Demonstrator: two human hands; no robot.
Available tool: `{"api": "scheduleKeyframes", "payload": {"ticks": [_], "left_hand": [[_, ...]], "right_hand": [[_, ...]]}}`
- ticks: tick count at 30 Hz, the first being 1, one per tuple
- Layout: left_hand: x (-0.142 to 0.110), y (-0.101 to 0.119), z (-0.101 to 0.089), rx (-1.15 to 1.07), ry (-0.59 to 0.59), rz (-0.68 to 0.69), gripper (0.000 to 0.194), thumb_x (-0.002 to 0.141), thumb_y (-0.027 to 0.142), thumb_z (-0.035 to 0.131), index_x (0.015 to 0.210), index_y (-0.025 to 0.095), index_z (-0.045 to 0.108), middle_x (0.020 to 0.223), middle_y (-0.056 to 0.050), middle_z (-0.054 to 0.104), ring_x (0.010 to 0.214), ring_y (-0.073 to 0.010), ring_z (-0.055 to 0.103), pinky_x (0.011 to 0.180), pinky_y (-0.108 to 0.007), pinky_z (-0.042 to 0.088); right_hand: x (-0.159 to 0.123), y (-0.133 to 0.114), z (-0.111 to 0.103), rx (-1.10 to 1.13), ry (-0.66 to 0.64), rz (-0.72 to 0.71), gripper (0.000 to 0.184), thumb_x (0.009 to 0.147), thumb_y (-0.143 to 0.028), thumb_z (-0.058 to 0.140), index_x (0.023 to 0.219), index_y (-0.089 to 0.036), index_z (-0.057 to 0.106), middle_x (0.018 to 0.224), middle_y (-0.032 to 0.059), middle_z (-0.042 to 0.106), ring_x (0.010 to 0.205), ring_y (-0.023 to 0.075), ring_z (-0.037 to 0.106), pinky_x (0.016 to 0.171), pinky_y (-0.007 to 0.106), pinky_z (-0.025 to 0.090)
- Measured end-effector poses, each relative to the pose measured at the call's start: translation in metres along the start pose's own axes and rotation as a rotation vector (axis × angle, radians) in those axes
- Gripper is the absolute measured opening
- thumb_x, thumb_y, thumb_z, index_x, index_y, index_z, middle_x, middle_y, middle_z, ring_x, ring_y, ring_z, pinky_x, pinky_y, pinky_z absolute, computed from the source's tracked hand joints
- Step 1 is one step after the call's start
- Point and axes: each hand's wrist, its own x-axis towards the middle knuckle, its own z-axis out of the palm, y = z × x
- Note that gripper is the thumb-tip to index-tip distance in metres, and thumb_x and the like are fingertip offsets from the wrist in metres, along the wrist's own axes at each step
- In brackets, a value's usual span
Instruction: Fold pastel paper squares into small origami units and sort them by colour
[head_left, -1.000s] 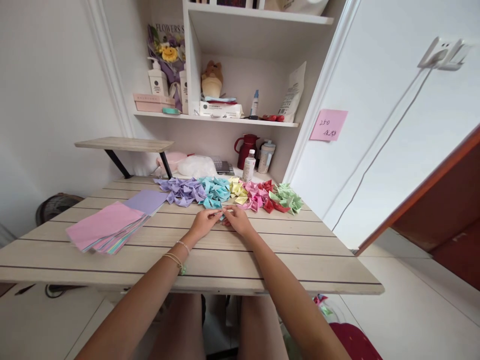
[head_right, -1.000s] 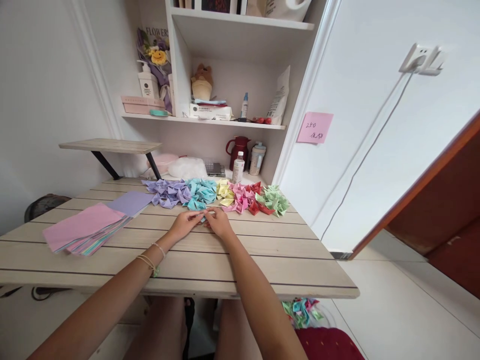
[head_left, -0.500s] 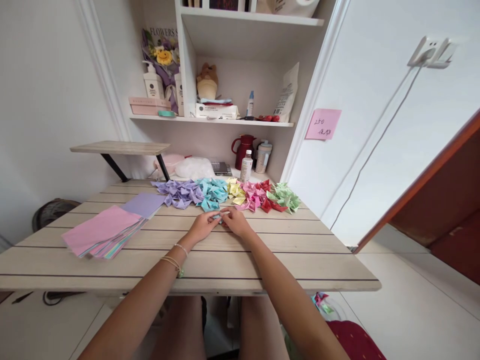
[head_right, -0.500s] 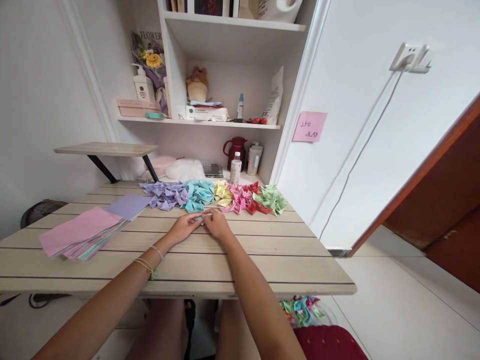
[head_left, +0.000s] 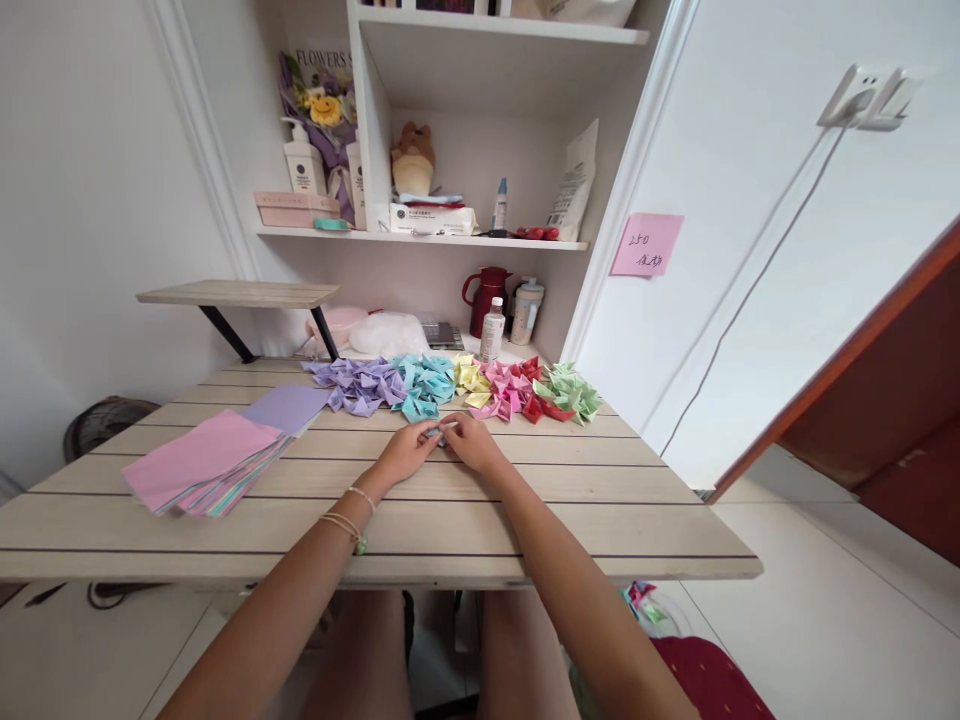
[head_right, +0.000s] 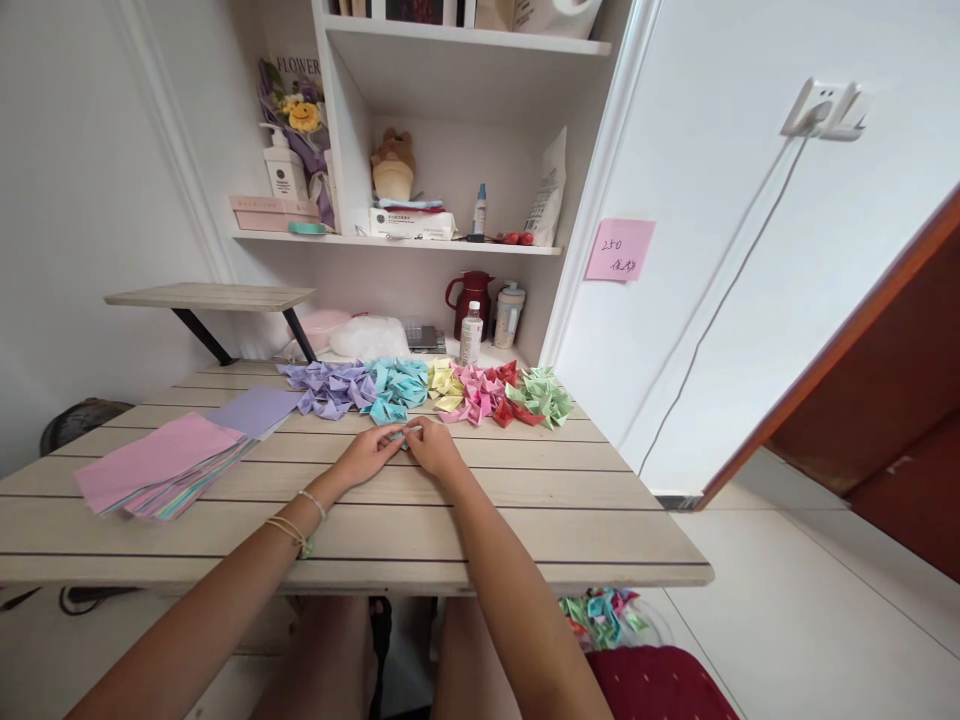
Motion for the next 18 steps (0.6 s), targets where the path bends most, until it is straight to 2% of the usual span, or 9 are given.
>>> {"api": "scheduleKeyframes", "payload": {"ticks": [6, 13, 18], "left_hand": [[-0.0001, -0.0008, 0.0006, 0.011, -0.001, 0.013, 0.035, 0.077, 0.031, 0.054, 0.108, 0.015, 0.062, 0.085, -0.008, 0.069, 0.072, -0.0176, 0.062, 0.068, -0.029, 0.050], [-0.0017, 0.0035, 0.0005, -0.002, -0.027, 0.046, 0.034, 0.078, 0.030, 0.053, 0.107, 0.016, 0.062, 0.093, -0.009, 0.068, 0.072, -0.0166, 0.061, 0.068, -0.029, 0.049], [-0.0020, 0.0047, -0.0005, 0.009, -0.020, 0.052, 0.034, 0.076, 0.029, 0.054, 0.108, 0.017, 0.062, 0.091, -0.008, 0.068, 0.071, -0.0163, 0.061, 0.067, -0.028, 0.049]], "right_hand": [[-0.0004, -0.0010, -0.0010, -0.101, -0.003, -0.042, 0.022, 0.084, -0.023, 0.048, 0.100, -0.015, 0.061, 0.066, 0.0032, 0.065, 0.062, 0.0142, 0.059, 0.064, 0.024, 0.041], [-0.0027, -0.0030, -0.0017, -0.206, 0.000, -0.061, 0.023, 0.086, -0.023, 0.046, 0.104, -0.016, 0.060, 0.073, 0.0068, 0.067, 0.067, 0.0168, 0.060, 0.065, 0.025, 0.040], [-0.0034, -0.0044, -0.0034, -0.202, 0.000, -0.068, 0.023, 0.085, -0.024, 0.048, 0.104, -0.016, 0.060, 0.077, 0.0069, 0.067, 0.071, 0.0166, 0.060, 0.068, 0.025, 0.040]]}}
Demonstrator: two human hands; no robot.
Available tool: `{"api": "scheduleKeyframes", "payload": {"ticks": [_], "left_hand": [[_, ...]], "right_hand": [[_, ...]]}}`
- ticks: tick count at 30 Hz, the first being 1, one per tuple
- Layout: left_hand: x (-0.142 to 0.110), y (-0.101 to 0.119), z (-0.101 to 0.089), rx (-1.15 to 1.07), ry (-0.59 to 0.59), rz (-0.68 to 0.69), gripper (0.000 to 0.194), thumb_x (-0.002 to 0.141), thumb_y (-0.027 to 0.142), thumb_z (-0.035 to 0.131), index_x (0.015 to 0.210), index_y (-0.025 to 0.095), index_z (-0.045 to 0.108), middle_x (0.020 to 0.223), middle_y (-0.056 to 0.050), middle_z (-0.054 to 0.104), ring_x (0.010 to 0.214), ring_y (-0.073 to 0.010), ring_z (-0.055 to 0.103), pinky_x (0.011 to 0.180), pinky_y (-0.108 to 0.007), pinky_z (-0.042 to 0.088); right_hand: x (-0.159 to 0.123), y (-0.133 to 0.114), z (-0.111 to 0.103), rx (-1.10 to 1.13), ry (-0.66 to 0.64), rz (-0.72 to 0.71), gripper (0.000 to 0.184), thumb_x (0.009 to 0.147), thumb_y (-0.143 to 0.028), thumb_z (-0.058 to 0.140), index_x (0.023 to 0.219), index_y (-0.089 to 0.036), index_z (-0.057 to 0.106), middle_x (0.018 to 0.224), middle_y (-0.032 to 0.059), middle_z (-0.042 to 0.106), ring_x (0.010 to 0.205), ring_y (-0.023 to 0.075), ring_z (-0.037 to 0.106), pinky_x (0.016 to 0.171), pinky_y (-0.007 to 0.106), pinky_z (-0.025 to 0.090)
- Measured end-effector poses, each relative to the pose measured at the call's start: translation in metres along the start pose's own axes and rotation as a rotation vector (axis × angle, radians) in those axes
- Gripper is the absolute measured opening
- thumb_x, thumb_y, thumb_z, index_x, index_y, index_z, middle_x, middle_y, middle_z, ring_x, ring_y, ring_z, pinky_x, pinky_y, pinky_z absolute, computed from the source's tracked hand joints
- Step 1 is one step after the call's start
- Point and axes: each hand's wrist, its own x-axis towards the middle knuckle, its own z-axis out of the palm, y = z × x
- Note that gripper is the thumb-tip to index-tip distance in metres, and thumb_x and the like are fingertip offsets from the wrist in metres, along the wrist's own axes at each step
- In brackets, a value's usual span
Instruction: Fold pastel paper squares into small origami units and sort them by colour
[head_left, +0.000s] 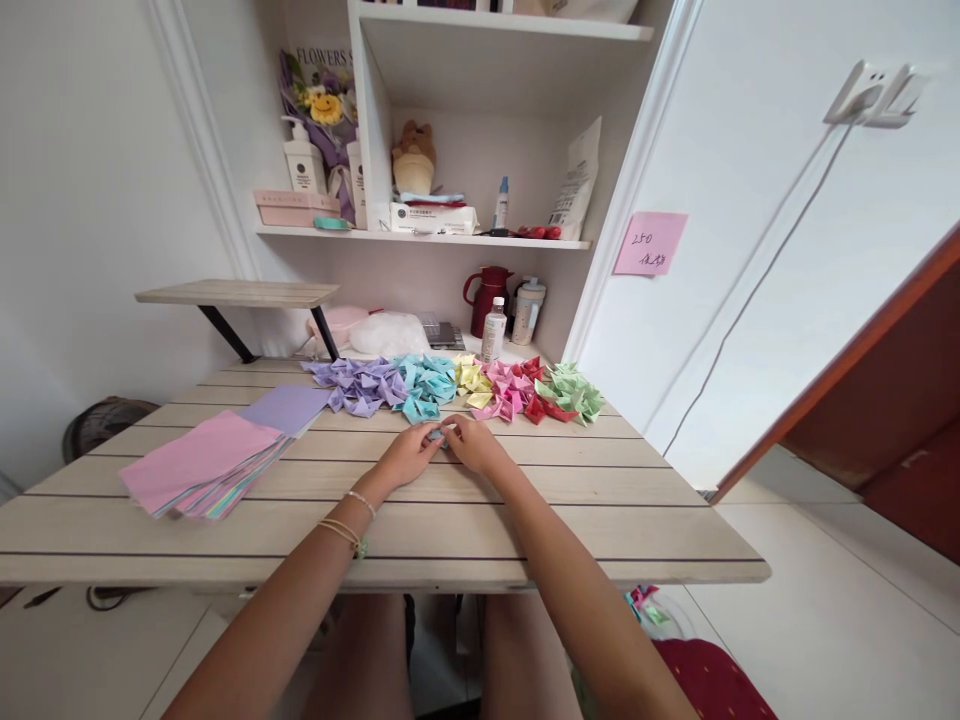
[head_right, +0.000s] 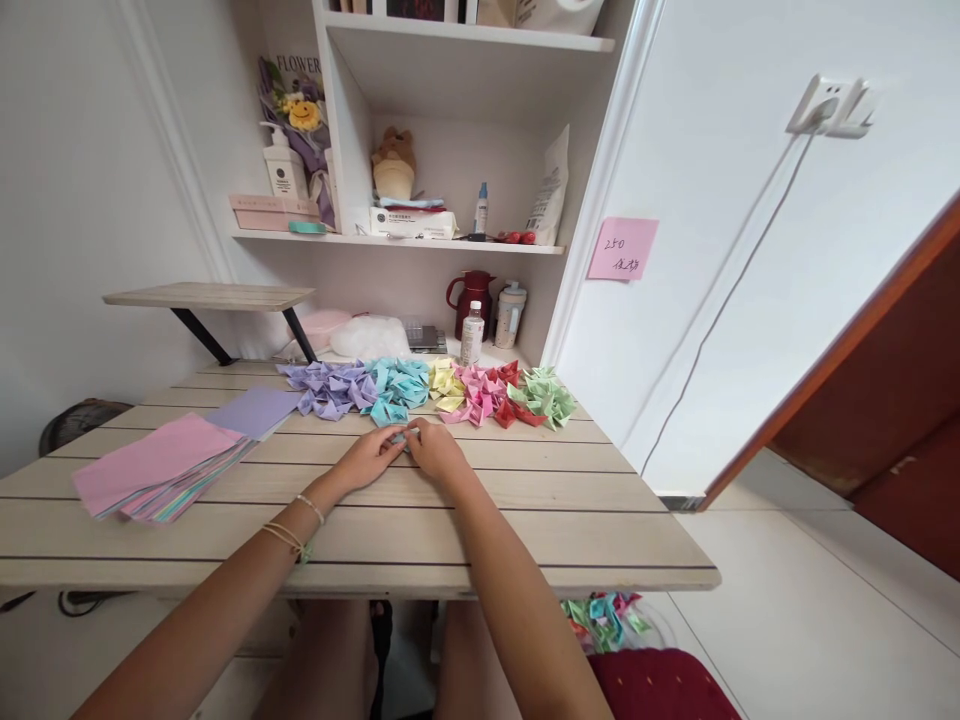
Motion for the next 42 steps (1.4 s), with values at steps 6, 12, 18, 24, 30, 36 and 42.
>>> {"api": "scheduleKeyframes", "payload": {"ticks": [6, 12, 18, 24, 30, 36, 42], "left_hand": [[0.000, 0.000, 0.000, -0.028, 0.042, -0.042, 0.035, 0.076, 0.033, 0.055, 0.105, 0.016, 0.065, 0.089, -0.008, 0.069, 0.072, -0.0170, 0.062, 0.066, -0.027, 0.049], [0.004, 0.004, -0.004, -0.234, 0.125, -0.178, 0.038, 0.074, 0.044, 0.057, 0.091, 0.013, 0.070, 0.066, -0.004, 0.069, 0.062, -0.0169, 0.061, 0.060, -0.027, 0.050], [0.006, 0.005, -0.005, -0.379, 0.269, -0.215, 0.039, 0.067, 0.049, 0.063, 0.075, 0.012, 0.070, 0.063, -0.004, 0.067, 0.061, -0.0156, 0.059, 0.059, -0.026, 0.049], [0.007, 0.002, -0.002, -0.447, 0.243, -0.202, 0.037, 0.067, 0.046, 0.065, 0.080, 0.011, 0.066, 0.068, -0.005, 0.068, 0.063, -0.0161, 0.062, 0.061, -0.027, 0.050], [0.008, 0.002, -0.003, -0.398, 0.274, -0.190, 0.033, 0.065, 0.045, 0.066, 0.069, 0.012, 0.063, 0.068, -0.004, 0.067, 0.064, -0.0162, 0.061, 0.064, -0.028, 0.049], [0.006, 0.003, -0.003, -0.536, 0.299, -0.250, 0.037, 0.058, 0.040, 0.072, 0.081, 0.013, 0.061, 0.066, -0.002, 0.064, 0.062, -0.0134, 0.060, 0.064, -0.027, 0.048], [0.006, 0.003, 0.000, -0.625, 0.227, -0.272, 0.039, 0.057, 0.035, 0.074, 0.086, 0.014, 0.060, 0.067, -0.002, 0.064, 0.063, -0.0138, 0.060, 0.062, -0.026, 0.048]], "right_hand": [[0.002, 0.000, -0.001, 0.125, 0.009, 0.021, 0.025, 0.084, -0.027, 0.049, 0.102, -0.015, 0.061, 0.069, 0.0041, 0.066, 0.063, 0.0152, 0.060, 0.066, 0.025, 0.043], [0.005, 0.000, 0.000, 0.537, 0.046, 0.076, 0.033, 0.077, -0.045, 0.054, 0.089, -0.017, 0.067, 0.075, 0.0020, 0.068, 0.067, 0.0161, 0.063, 0.062, 0.027, 0.050], [0.008, 0.000, 0.004, 0.842, 0.041, 0.164, 0.037, 0.065, -0.049, 0.066, 0.084, -0.017, 0.067, 0.070, 0.0015, 0.067, 0.066, 0.0170, 0.064, 0.066, 0.030, 0.054], [0.009, 0.003, 0.005, 0.916, 0.086, 0.205, 0.033, 0.064, -0.048, 0.067, 0.075, -0.017, 0.063, 0.062, 0.0003, 0.064, 0.061, 0.0154, 0.062, 0.063, 0.029, 0.053], [0.010, 0.005, 0.007, 0.878, 0.108, 0.185, 0.031, 0.064, -0.047, 0.065, 0.070, -0.016, 0.061, 0.066, 0.0003, 0.063, 0.062, 0.0131, 0.060, 0.065, 0.027, 0.051], [0.010, 0.007, 0.008, 0.938, 0.151, 0.171, 0.035, 0.058, -0.040, 0.072, 0.081, -0.017, 0.059, 0.060, -0.0024, 0.061, 0.059, 0.0129, 0.059, 0.062, 0.027, 0.050], [0.010, 0.008, 0.008, 0.926, 0.126, 0.117, 0.031, 0.057, -0.038, 0.073, 0.075, -0.016, 0.059, 0.060, -0.0006, 0.062, 0.057, 0.0126, 0.058, 0.060, 0.026, 0.049]]}}
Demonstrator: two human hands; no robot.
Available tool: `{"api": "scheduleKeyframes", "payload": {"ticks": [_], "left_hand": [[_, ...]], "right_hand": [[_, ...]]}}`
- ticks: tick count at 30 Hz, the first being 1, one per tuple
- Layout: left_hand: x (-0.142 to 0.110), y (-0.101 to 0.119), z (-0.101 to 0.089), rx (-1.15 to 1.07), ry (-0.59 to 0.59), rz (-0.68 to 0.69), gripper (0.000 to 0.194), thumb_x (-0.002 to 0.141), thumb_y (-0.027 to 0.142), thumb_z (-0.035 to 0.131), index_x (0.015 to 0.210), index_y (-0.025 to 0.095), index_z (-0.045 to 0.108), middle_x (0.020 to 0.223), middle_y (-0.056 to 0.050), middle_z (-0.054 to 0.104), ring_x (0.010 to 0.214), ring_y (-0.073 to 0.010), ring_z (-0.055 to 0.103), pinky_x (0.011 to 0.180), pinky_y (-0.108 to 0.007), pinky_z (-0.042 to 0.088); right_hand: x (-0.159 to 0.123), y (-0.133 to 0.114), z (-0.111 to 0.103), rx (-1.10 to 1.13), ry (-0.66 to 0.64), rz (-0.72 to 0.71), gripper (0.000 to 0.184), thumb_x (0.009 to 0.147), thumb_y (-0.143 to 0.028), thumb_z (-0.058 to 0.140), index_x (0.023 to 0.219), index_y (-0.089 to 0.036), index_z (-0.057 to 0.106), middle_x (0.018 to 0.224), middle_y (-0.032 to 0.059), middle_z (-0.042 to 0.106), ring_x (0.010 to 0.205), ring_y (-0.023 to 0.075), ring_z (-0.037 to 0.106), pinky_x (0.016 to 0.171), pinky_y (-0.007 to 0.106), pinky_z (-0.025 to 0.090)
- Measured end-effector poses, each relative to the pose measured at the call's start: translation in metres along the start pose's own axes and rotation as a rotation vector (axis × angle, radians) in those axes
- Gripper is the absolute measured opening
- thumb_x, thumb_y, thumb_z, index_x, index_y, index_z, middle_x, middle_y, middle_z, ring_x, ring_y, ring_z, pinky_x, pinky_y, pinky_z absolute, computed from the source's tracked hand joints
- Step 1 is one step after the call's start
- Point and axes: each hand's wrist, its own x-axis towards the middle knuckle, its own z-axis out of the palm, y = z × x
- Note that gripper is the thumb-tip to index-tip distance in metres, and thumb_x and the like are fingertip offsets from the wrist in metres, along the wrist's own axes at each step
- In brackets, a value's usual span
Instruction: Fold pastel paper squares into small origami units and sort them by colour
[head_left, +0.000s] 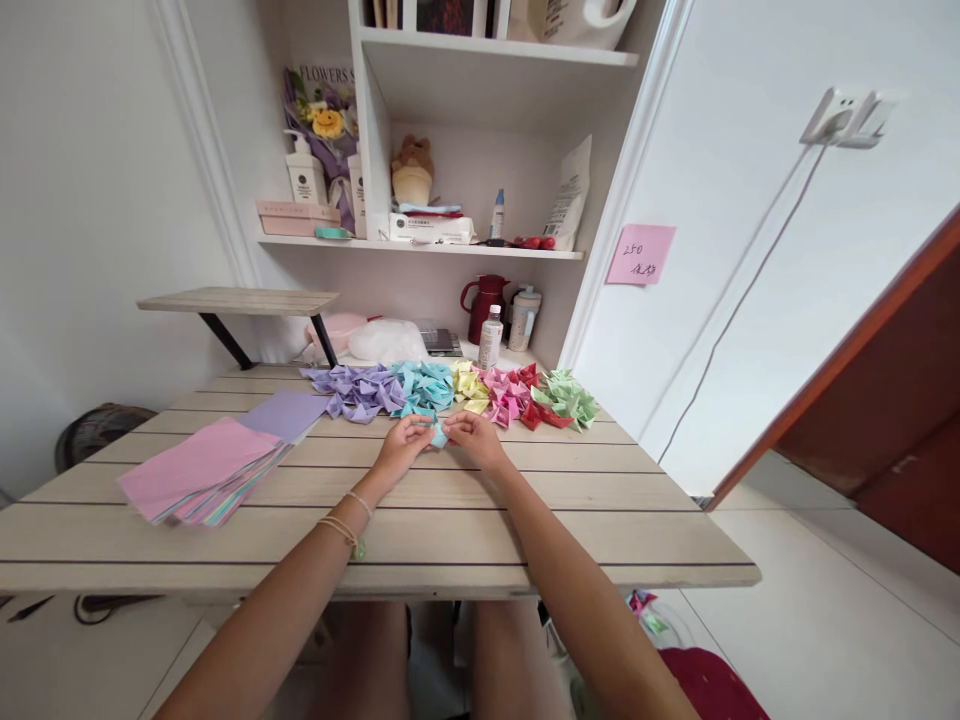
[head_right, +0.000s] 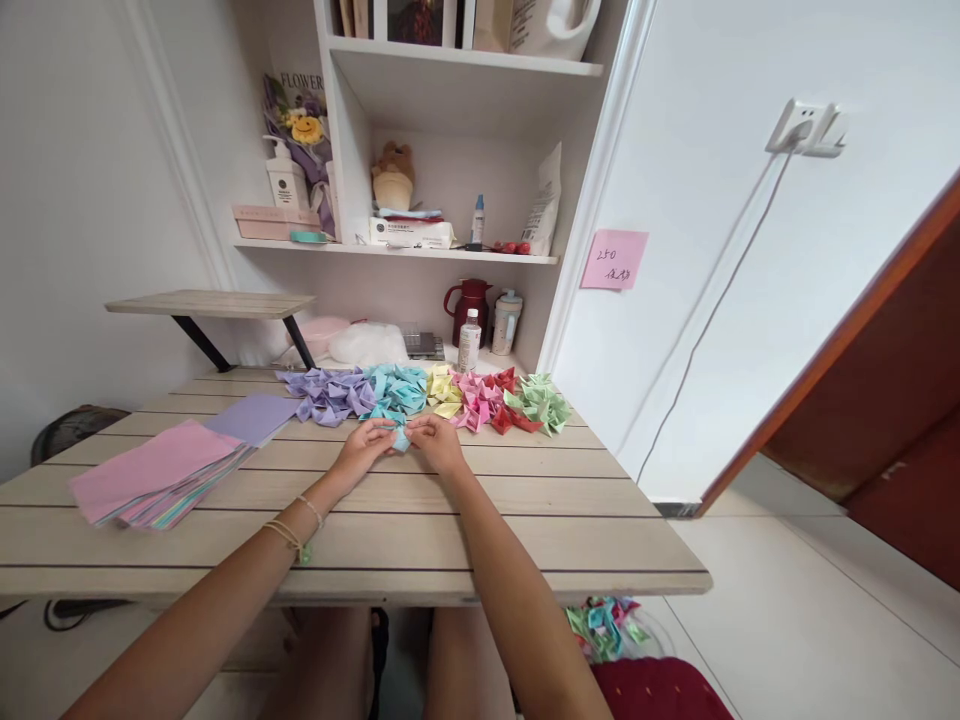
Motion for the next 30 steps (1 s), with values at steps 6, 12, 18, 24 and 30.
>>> {"api": "scheduleKeyframes", "payload": {"ticks": [6, 12, 18, 24, 30], "left_hand": [[0.002, -0.002, -0.004, 0.016, 0.065, -0.007, 0.032, 0.055, 0.032, 0.076, 0.077, 0.012, 0.065, 0.071, -0.004, 0.066, 0.065, -0.0133, 0.060, 0.063, -0.024, 0.046], [0.005, -0.003, -0.007, -0.090, 0.104, -0.071, 0.036, 0.055, 0.031, 0.076, 0.083, 0.014, 0.062, 0.072, -0.003, 0.066, 0.060, -0.0104, 0.058, 0.058, -0.021, 0.043], [0.003, -0.001, -0.006, -0.015, 0.028, -0.084, 0.051, 0.059, 0.032, 0.074, 0.103, 0.014, 0.059, 0.078, -0.007, 0.069, 0.069, -0.0151, 0.062, 0.060, -0.023, 0.043], [0.000, 0.005, -0.003, 0.004, 0.032, -0.055, 0.047, 0.062, 0.034, 0.069, 0.105, 0.018, 0.061, 0.085, -0.005, 0.066, 0.070, -0.0140, 0.061, 0.058, -0.022, 0.044], [-0.001, 0.005, -0.001, 0.123, 0.020, -0.015, 0.038, 0.059, 0.038, 0.072, 0.090, 0.015, 0.068, 0.087, -0.007, 0.067, 0.066, -0.0132, 0.059, 0.055, -0.020, 0.044]], "right_hand": [[-0.001, 0.001, 0.000, -0.093, -0.001, -0.001, 0.037, 0.058, -0.037, 0.073, 0.087, -0.017, 0.060, 0.070, 0.0012, 0.064, 0.061, 0.0131, 0.060, 0.061, 0.027, 0.050], [-0.005, 0.001, 0.004, -0.134, -0.114, 0.088, 0.036, 0.056, -0.041, 0.074, 0.079, -0.015, 0.063, 0.061, -0.0003, 0.061, 0.055, 0.0134, 0.058, 0.055, 0.026, 0.049], [-0.003, -0.005, 0.003, -0.146, 0.012, 0.058, 0.030, 0.059, -0.043, 0.069, 0.066, -0.015, 0.061, 0.059, 0.0005, 0.061, 0.051, 0.0112, 0.052, 0.052, 0.024, 0.046], [-0.003, -0.004, 0.000, -0.258, -0.013, 0.064, 0.017, 0.063, -0.032, 0.062, 0.059, -0.016, 0.058, 0.050, -0.0023, 0.056, 0.047, 0.0104, 0.050, 0.048, 0.021, 0.039], [-0.010, -0.008, 0.002, -0.438, -0.098, 0.083, 0.006, 0.062, -0.022, 0.057, 0.062, -0.016, 0.058, 0.047, -0.0041, 0.057, 0.044, 0.0096, 0.049, 0.044, 0.018, 0.034]]}}
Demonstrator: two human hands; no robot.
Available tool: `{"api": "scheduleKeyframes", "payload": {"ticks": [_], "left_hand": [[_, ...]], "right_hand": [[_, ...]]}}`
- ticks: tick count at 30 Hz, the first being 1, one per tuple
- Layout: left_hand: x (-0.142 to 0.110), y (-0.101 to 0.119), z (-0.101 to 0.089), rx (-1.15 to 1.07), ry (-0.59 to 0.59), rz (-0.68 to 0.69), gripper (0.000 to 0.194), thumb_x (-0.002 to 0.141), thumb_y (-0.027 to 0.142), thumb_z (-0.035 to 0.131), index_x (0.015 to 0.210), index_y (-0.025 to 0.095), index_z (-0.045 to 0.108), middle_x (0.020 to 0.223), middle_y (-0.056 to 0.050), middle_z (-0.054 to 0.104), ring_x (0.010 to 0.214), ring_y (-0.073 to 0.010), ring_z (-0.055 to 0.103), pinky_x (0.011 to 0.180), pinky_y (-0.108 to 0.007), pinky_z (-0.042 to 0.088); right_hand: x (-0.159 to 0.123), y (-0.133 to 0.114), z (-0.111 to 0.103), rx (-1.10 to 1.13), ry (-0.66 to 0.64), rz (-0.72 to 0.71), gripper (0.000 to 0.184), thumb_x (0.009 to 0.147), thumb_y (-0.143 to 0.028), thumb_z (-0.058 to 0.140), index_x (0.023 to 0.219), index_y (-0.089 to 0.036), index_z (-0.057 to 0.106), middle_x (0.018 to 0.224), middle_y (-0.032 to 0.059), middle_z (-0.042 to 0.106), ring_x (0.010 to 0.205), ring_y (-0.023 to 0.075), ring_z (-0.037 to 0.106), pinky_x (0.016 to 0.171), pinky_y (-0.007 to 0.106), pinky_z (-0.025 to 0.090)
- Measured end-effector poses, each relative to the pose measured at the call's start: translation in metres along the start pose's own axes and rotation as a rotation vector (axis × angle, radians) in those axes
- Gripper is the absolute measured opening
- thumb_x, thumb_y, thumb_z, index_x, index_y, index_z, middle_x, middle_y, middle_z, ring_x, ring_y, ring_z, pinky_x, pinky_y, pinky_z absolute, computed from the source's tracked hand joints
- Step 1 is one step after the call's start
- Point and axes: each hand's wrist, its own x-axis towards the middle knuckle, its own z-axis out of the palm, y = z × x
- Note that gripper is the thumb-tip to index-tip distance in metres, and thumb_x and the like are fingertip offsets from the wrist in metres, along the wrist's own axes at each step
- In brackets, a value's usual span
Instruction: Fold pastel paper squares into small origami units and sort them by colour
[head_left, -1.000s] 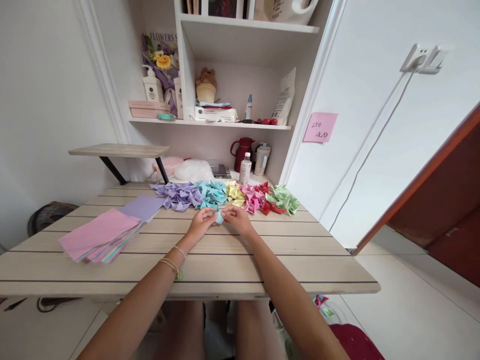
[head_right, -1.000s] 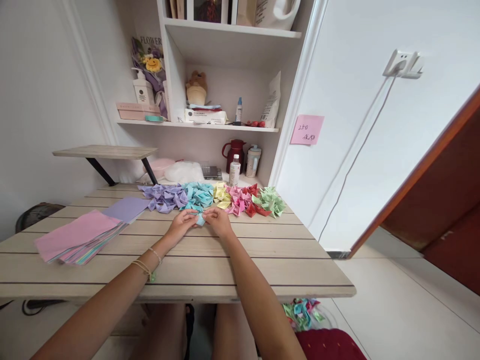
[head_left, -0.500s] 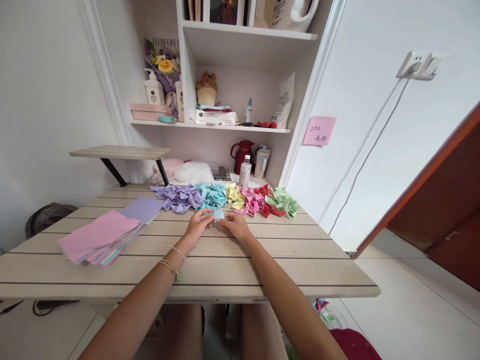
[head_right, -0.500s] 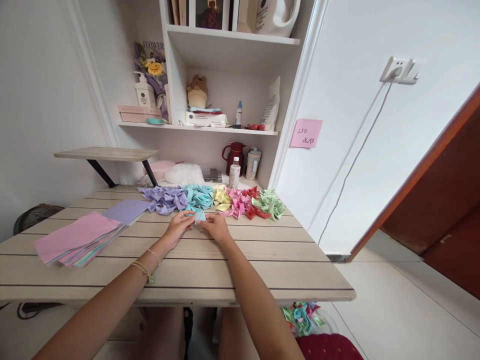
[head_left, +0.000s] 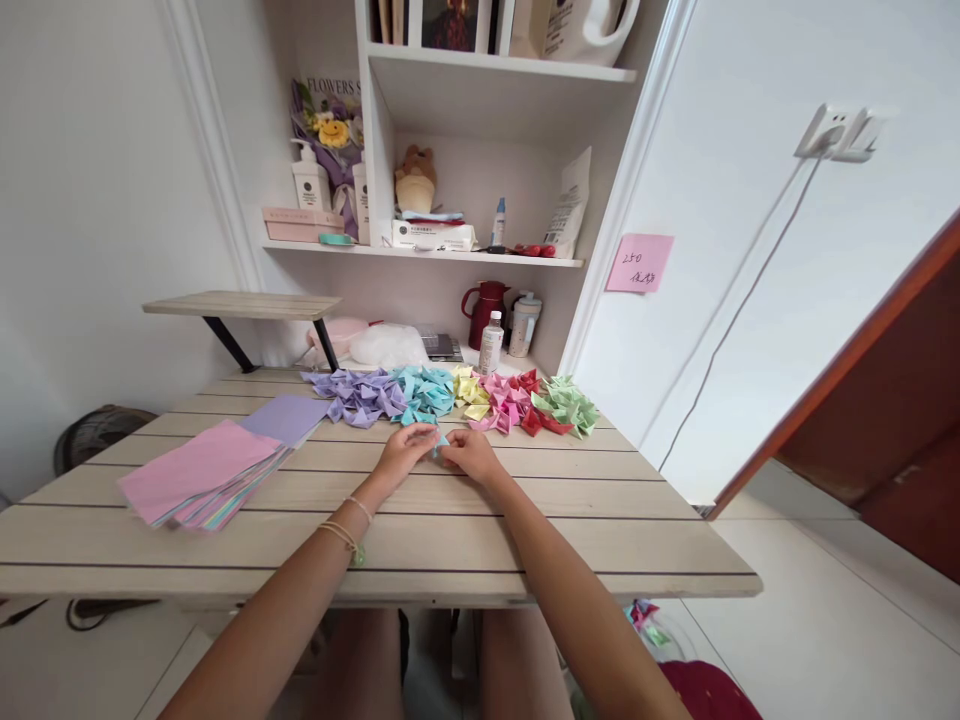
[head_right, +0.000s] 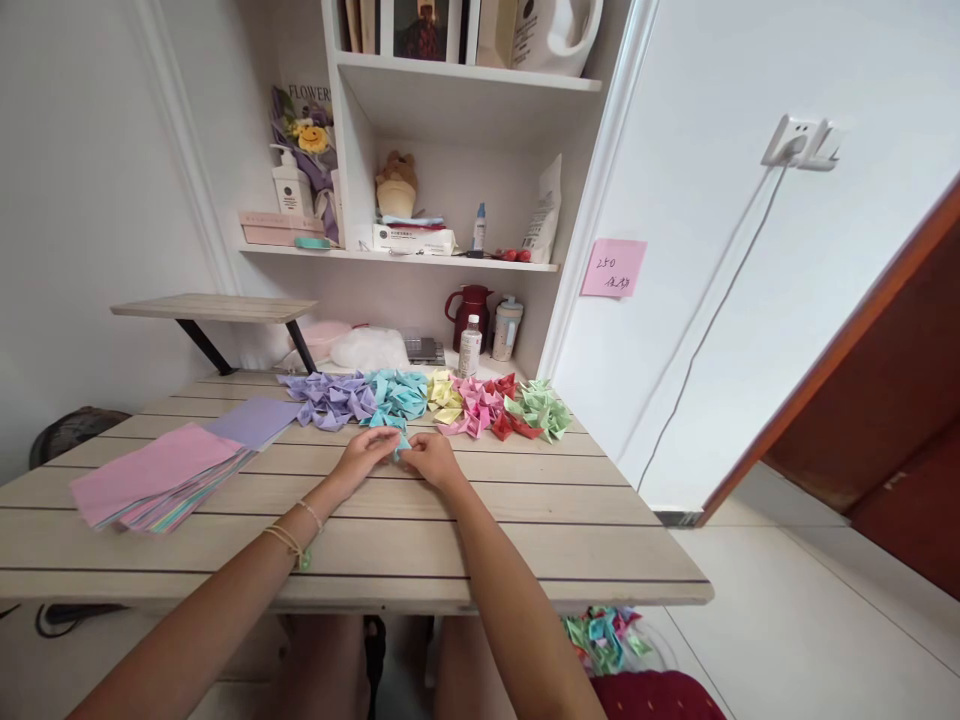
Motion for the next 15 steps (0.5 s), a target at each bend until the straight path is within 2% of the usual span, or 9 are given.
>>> {"api": "scheduleKeyframes", "payload": {"ticks": [5, 8, 15], "left_hand": [[0.0012, -0.0032, 0.0003, 0.031, 0.034, -0.015, 0.035, 0.058, 0.038, 0.073, 0.081, 0.012, 0.069, 0.079, -0.007, 0.069, 0.064, -0.0143, 0.060, 0.059, -0.024, 0.047], [0.0016, -0.0038, 0.0004, 0.024, 0.001, -0.034, 0.035, 0.060, 0.041, 0.071, 0.078, 0.012, 0.069, 0.075, -0.007, 0.069, 0.063, -0.0146, 0.060, 0.060, -0.025, 0.048], [0.0025, -0.0105, -0.0004, 0.126, -0.036, -0.003, 0.030, 0.054, 0.037, 0.075, 0.072, 0.013, 0.068, 0.068, -0.005, 0.068, 0.064, -0.0166, 0.061, 0.059, -0.025, 0.046]], "right_hand": [[0.0002, -0.0006, -0.0016, -0.063, 0.035, -0.017, 0.006, 0.062, -0.020, 0.054, 0.061, -0.015, 0.057, 0.049, -0.0039, 0.056, 0.045, 0.0091, 0.048, 0.044, 0.018, 0.033], [0.0014, 0.0004, -0.0025, -0.104, 0.069, -0.049, 0.007, 0.063, -0.021, 0.053, 0.060, -0.015, 0.055, 0.049, -0.0043, 0.054, 0.045, 0.0084, 0.045, 0.045, 0.018, 0.031], [-0.0003, 0.0006, -0.0019, -0.376, 0.076, -0.154, 0.009, 0.062, -0.024, 0.059, 0.060, -0.015, 0.056, 0.051, -0.0036, 0.052, 0.049, 0.0083, 0.042, 0.048, 0.020, 0.029]]}}
